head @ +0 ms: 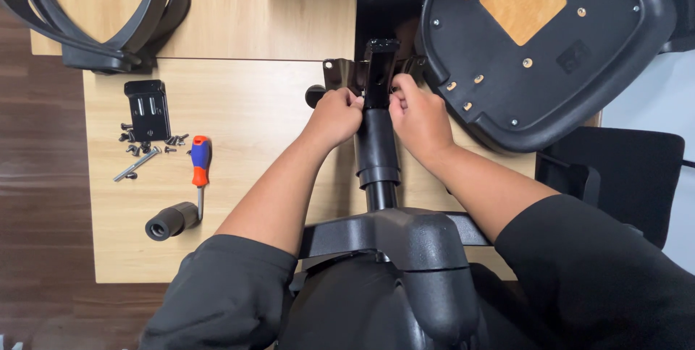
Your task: The person assembles an office chair on a table. They align the metal mounting bracket onto the chair base, insert the black gas lift cylinder into the base hub, pick up screws from the table, and use a screwdriver to drive screws into the bracket.
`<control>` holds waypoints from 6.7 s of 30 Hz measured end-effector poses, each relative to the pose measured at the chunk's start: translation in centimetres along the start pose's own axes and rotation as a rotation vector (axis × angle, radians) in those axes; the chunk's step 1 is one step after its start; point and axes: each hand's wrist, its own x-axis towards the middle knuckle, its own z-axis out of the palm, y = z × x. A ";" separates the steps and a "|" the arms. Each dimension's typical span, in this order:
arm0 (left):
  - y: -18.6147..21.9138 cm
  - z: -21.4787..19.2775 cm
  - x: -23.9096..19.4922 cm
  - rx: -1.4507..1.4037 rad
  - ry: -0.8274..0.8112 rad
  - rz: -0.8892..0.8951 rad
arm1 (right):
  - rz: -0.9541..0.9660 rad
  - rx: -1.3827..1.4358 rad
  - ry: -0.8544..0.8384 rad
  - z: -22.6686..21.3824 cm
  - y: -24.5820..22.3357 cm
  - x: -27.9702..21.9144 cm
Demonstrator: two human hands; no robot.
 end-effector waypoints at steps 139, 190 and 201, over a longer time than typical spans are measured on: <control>7.6 -5.9 -7.4 0.698 -0.106 0.257 | 0.286 0.045 -0.460 -4.9 0.6 3.3; 4.9 -4.3 -19.2 0.603 0.153 0.399 | 0.329 0.153 -0.325 -6.7 1.7 -3.7; 6.1 -4.6 -20.1 0.426 0.267 0.694 | 0.189 0.174 -0.312 -7.5 2.3 -5.0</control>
